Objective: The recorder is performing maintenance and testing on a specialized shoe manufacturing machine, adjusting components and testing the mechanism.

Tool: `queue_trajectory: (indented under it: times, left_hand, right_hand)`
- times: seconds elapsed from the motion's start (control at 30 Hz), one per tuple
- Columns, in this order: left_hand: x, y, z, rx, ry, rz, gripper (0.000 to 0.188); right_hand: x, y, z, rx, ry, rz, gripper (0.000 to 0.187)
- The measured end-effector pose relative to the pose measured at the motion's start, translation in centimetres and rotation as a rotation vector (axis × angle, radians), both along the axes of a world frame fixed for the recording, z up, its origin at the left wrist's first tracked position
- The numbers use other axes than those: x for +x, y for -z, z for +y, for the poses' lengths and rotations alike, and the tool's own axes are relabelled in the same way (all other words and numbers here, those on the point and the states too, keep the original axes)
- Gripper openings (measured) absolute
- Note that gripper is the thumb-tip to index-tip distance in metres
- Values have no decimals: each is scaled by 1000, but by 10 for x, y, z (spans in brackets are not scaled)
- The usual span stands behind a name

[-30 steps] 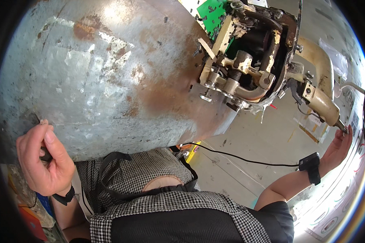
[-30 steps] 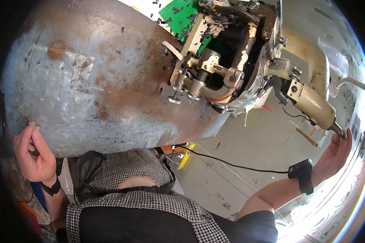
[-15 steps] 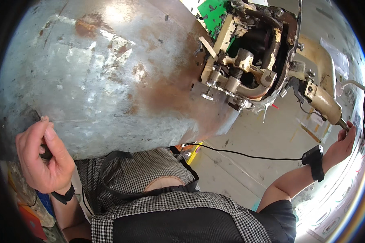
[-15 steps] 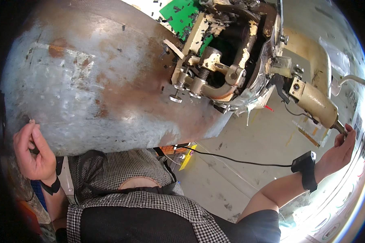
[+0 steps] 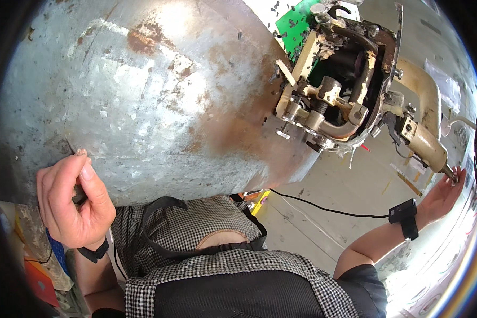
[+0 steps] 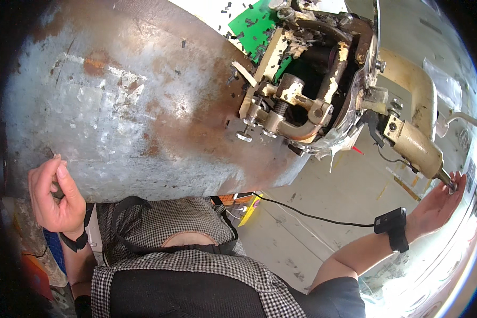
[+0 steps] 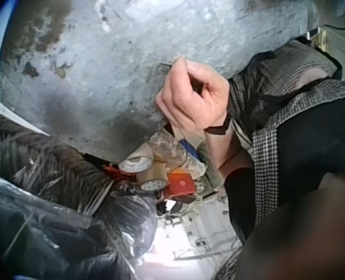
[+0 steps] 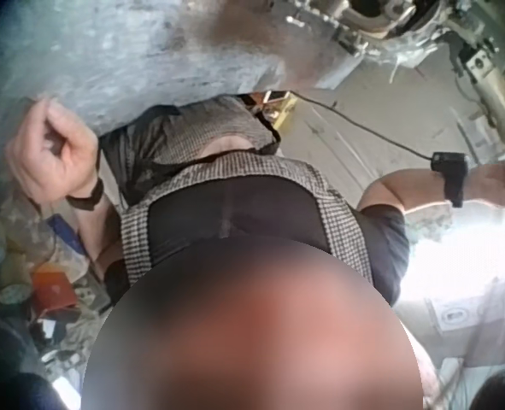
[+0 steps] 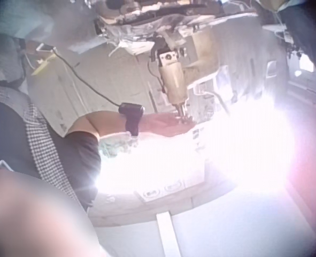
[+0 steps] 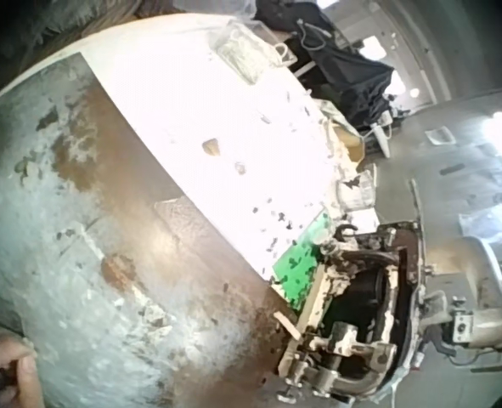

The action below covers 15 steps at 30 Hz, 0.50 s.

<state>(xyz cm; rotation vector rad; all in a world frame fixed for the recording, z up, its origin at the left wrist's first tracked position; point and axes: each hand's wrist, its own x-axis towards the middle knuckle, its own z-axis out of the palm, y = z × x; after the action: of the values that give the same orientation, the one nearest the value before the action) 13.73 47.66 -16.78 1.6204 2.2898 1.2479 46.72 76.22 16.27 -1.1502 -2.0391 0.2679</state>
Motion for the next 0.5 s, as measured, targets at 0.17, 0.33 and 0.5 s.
queue_trajectory:
  times: [0.17, 0.33, 0.5]
  left_hand:
    - [-2, -3, -3, 11, -42, 10, 11]
    - [2, -2, 2, 23, -58, 0, 12]
    - [6, -5, 3, 12, -134, 9, 12]
  right_hand:
    - [136, -8, 67, -732, -128, 434, 40]
    - [107, 130, 57, -882, 96, 784, 38]
    - [56, 162, 90, -962, -275, 282, 64]
